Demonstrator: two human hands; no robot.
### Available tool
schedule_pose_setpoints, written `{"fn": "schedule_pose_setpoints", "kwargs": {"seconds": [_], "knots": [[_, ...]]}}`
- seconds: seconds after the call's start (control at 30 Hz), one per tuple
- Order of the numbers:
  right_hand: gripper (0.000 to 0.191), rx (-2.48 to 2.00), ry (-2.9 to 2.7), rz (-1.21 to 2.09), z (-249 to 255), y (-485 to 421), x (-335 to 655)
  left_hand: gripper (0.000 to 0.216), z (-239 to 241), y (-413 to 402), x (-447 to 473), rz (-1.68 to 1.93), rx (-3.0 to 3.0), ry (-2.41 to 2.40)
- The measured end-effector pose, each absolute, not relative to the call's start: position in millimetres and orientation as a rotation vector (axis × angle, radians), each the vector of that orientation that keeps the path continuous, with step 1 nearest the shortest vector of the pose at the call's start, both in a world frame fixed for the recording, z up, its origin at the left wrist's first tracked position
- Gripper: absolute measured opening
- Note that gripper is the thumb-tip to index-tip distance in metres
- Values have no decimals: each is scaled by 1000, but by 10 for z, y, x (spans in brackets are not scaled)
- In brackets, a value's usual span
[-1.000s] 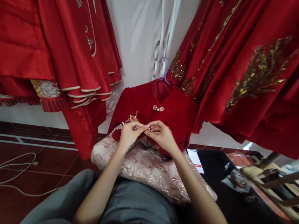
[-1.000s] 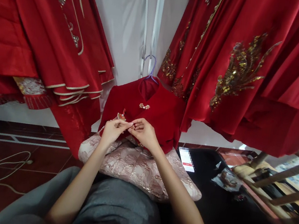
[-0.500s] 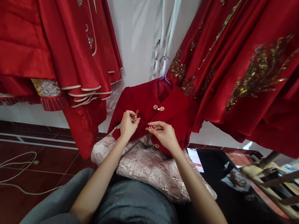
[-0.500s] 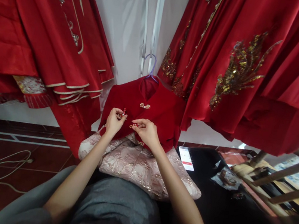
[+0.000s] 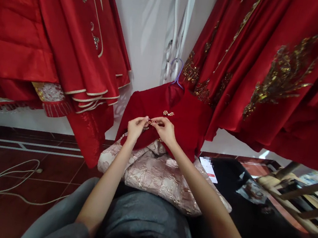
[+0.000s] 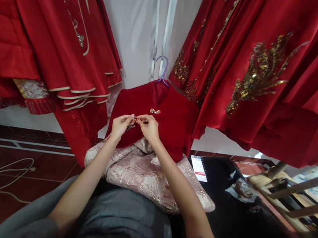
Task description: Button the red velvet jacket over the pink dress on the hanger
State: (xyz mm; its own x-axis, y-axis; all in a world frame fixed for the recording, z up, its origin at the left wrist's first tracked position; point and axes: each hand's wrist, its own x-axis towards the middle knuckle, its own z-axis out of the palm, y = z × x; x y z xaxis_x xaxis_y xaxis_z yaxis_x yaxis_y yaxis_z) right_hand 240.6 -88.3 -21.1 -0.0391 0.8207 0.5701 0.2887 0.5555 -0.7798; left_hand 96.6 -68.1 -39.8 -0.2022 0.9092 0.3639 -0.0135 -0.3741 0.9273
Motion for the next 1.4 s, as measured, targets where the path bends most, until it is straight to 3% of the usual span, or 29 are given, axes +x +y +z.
{"fn": "schedule_pose_setpoints", "kwargs": {"seconds": [0.13,0.57,0.77,1.0,1.23,1.4], "knots": [[12,-992,-1596,505,-217,-746,2323,41,-403,-658,961,1642,1264,1115],[12,-995,-1613,416,-208,-704,2300,27,-453,-614,923,1607,1386,1095],[13,-946,-1699,586,-191,-802,2470,24,-379,-751,814,1535,1558,1039],[14,-1127,-1827,727,-288,-1214,2952,25,-682,-1170,604,1601,1583,1213],[24,-1475,-1970,387,-453,-1329,2899,28,-739,-1421,581,1573,1915,1460],[22,-1518,-1937,239,-572,-1362,2788,15,-710,-1447,559,1496,1916,1377]]}}
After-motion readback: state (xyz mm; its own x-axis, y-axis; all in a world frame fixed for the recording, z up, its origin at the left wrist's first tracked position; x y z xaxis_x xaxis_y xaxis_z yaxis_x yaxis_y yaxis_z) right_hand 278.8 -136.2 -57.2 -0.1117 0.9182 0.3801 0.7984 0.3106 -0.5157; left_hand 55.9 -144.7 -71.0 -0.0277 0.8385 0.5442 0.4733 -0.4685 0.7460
